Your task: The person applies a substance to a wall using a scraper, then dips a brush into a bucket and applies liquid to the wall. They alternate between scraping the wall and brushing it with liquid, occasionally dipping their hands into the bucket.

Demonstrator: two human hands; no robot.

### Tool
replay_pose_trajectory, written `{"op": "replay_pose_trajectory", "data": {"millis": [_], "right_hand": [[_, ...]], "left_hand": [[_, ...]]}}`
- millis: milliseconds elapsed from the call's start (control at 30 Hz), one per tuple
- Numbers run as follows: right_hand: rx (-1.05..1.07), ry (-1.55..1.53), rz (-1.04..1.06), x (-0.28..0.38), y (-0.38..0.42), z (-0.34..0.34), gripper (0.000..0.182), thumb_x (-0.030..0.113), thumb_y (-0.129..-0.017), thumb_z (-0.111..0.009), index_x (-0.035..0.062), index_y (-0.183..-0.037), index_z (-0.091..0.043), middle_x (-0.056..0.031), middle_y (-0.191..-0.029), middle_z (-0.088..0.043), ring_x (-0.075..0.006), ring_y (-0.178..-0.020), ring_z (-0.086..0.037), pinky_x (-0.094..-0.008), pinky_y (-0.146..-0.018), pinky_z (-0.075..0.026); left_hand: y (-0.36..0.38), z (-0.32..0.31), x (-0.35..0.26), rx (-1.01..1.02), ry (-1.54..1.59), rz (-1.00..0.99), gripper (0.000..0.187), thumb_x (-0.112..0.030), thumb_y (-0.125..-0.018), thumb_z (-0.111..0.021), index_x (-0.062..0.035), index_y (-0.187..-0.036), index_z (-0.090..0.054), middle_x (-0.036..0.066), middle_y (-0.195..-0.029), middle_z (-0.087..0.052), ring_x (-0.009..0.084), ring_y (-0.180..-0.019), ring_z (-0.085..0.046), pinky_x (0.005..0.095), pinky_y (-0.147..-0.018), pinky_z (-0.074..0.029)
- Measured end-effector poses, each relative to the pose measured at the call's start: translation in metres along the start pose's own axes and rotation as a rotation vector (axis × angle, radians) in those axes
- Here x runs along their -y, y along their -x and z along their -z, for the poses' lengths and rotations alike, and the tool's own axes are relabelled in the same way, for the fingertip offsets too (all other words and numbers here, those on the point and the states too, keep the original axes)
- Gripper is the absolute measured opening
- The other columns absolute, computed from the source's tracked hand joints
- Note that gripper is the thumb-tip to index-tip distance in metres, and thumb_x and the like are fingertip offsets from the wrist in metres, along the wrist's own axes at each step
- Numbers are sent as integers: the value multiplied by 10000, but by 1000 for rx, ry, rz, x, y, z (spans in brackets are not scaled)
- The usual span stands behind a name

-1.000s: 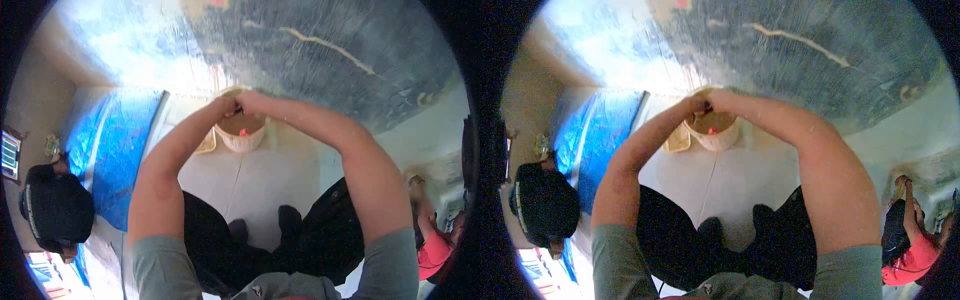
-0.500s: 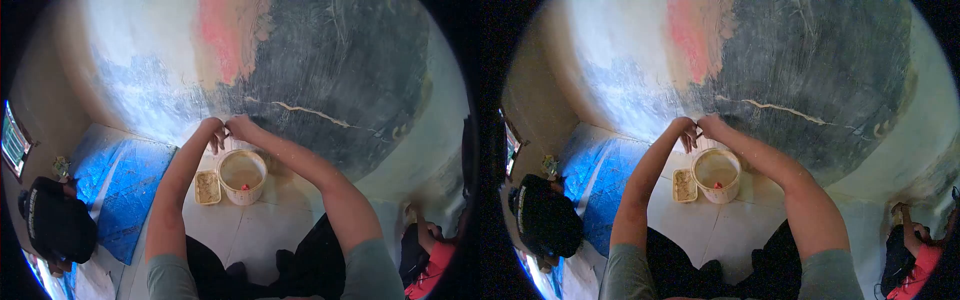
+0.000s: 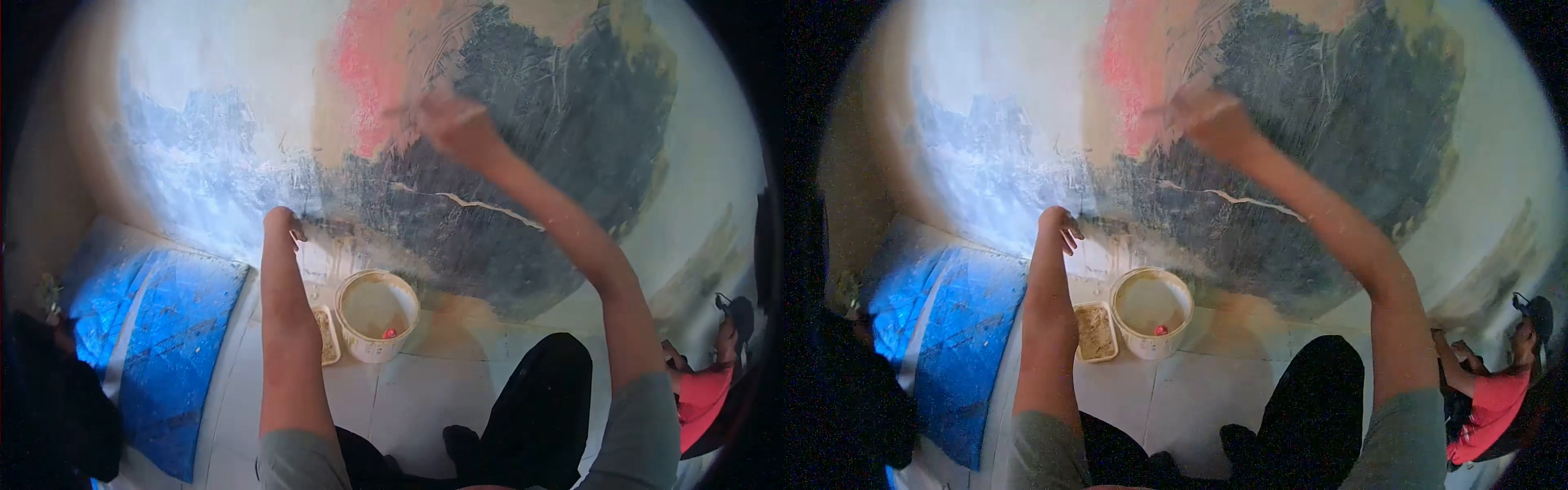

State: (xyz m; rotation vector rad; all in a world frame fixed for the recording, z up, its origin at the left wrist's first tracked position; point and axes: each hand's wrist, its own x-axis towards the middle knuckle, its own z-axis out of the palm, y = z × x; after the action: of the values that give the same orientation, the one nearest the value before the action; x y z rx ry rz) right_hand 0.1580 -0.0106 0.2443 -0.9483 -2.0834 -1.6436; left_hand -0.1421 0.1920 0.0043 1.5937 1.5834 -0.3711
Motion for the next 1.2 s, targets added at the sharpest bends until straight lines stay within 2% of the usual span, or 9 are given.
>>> {"op": "replay_pose_trajectory", "data": {"millis": [133,333,500,667,733,967,1067,1133,1200], "right_hand": [[-346,251,-144,-74,-23,13,216,174,-829,-570,117,-1036,-601,-7,-844,-597,-164,-681,-608,-293,-508,-518],[-27,136,240,-52,-2,12,157,149,-855,-584,134,-1006,-624,-28,-879,-591,-180,-774,-618,-321,-554,-530],[-140,230,-56,-66,-11,12,139,145,-824,-599,128,-960,-627,-27,-847,-591,-190,-731,-623,-318,-545,-527],[38,261,329,-84,-33,13,135,139,-803,-600,122,-935,-624,-29,-826,-593,-200,-696,-622,-319,-531,-524],[-287,290,-58,-94,-48,16,180,125,-791,-587,123,-970,-614,-38,-828,-578,-201,-683,-619,-317,-516,-522],[-39,219,287,-73,-49,16,197,132,-778,-604,110,-973,-603,-46,-849,-569,-195,-646,-615,-340,-525,-532],[-233,307,-93,-72,-42,6,188,148,-781,-605,112,-966,-603,-47,-826,-564,-201,-622,-611,-346,-515,-523],[-104,16,572,-58,-29,3,200,156,-780,-609,116,-976,-600,-37,-795,-540,-189,-611,-605,-328,-515,-527],[-79,78,415,-70,-31,9,212,164,-775,-616,111,-980,-603,-34,-813,-556,-183,-623,-609,-319,-518,-527]], "left_hand": [[-32,-20,9,132,397,-44,368,-290,-807,-703,-76,-1093,-612,111,-1073,-670,226,-857,-681,397,-784,-518],[-53,-41,-13,-50,34,-62,304,-296,-762,-727,-88,-982,-697,71,-931,-709,203,-792,-685,365,-708,-530],[-57,-45,-36,-229,-156,-114,272,-336,-724,-728,-65,-745,-708,99,-795,-707,224,-772,-690,362,-711,-528],[-2,-34,-34,78,237,-16,344,-302,-805,-653,-53,-1042,-642,123,-878,-705,254,-818,-693,380,-751,-535],[2,-28,-35,41,166,-54,441,-300,-821,-645,-54,-1178,-561,116,-878,-708,259,-807,-693,387,-750,-530],[42,-15,-41,-96,69,-73,437,-372,-819,-640,-99,-1159,-611,52,-930,-714,200,-834,-684,356,-776,-506],[51,-10,-35,-211,-137,-143,449,-394,-831,-623,-96,-1166,-606,39,-946,-713,184,-840,-679,346,-788,-498],[38,-9,-37,-132,-19,-97,399,-404,-811,-647,-119,-1092,-650,25,-935,-712,193,-842,-674,356,-791,-495],[34,-10,-42,-94,20,-78,375,-411,-803,-657,-132,-1054,-670,18,-930,-711,197,-843,-671,360,-792,-494]]}}
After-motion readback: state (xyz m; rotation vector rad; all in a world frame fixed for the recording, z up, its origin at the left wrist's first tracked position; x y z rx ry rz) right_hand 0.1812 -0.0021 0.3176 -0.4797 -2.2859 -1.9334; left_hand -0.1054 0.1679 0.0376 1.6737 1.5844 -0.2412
